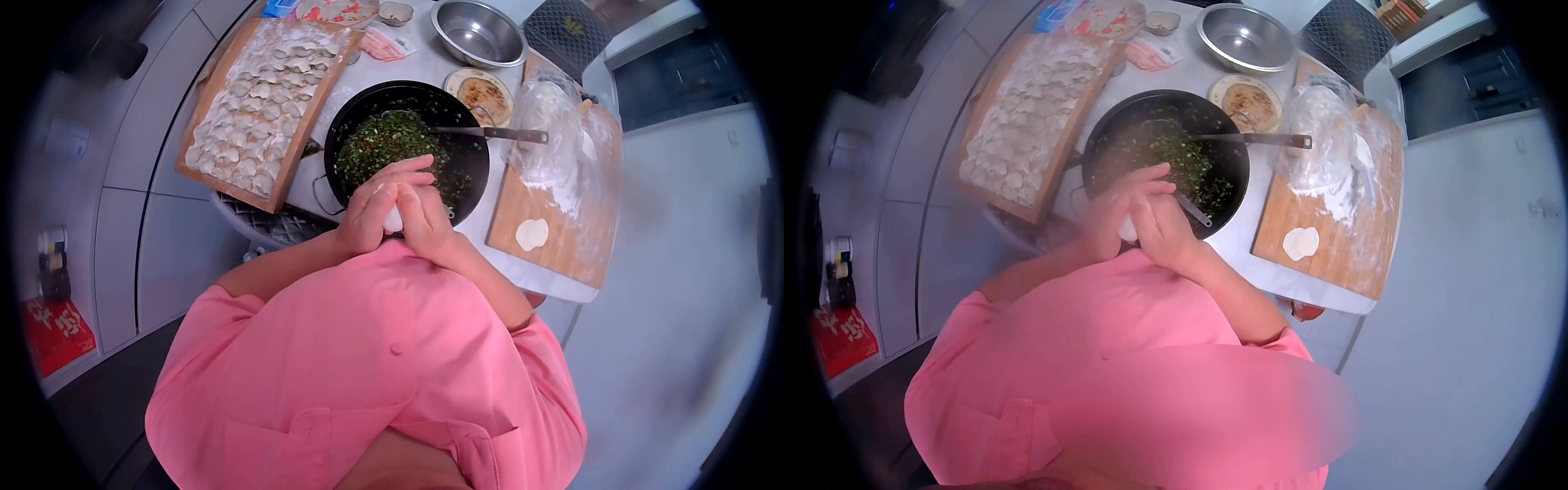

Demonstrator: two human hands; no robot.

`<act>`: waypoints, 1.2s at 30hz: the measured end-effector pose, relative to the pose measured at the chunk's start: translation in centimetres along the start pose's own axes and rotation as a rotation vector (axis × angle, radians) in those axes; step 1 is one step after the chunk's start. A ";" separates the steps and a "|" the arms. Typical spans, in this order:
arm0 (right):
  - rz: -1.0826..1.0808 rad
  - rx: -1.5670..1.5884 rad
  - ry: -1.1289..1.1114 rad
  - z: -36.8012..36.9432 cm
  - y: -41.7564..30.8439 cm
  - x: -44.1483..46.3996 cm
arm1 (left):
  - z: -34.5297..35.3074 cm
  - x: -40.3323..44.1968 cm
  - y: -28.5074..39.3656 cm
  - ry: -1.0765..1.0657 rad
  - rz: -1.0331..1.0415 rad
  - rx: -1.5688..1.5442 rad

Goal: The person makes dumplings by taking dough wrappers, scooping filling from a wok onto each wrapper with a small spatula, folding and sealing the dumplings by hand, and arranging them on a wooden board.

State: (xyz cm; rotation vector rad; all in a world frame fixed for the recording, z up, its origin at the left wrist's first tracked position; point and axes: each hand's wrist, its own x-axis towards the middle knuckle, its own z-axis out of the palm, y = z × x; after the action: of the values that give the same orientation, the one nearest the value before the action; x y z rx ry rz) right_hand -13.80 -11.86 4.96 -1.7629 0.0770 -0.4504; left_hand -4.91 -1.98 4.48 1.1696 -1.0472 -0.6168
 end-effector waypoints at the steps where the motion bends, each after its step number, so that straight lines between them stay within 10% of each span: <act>1: 0.010 -0.010 -0.020 -0.2 0.1 0.0 | -0.1 -0.1 0.0 0.003 -0.001 0.000; 8: -0.020 -0.298 0.020 -1.4 -0.2 0.8 | -0.8 -1.4 -4.6 0.085 -0.181 -0.507; 12: -0.196 -0.667 -0.078 -1.8 -0.4 2.1 | -1.9 -0.5 0.2 0.040 -0.651 -0.696; 20: -0.037 -0.896 -0.182 -0.7 -0.1 2.4 | -10.4 -0.7 2.1 0.005 -0.674 -0.214; 28: 0.122 -0.847 -0.001 -1.8 0.7 -0.1 | -33.9 -1.0 -2.0 0.743 -0.580 0.520; 36: 0.311 -0.726 0.097 -0.6 1.0 -0.2 | -41.5 -0.7 -8.7 0.784 -0.696 0.993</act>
State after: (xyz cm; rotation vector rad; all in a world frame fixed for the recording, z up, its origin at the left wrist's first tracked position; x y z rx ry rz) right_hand -14.04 -12.58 4.05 -2.3811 0.6417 -0.2934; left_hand 33.18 13.95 -5.30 2.4341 -0.1785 -0.0520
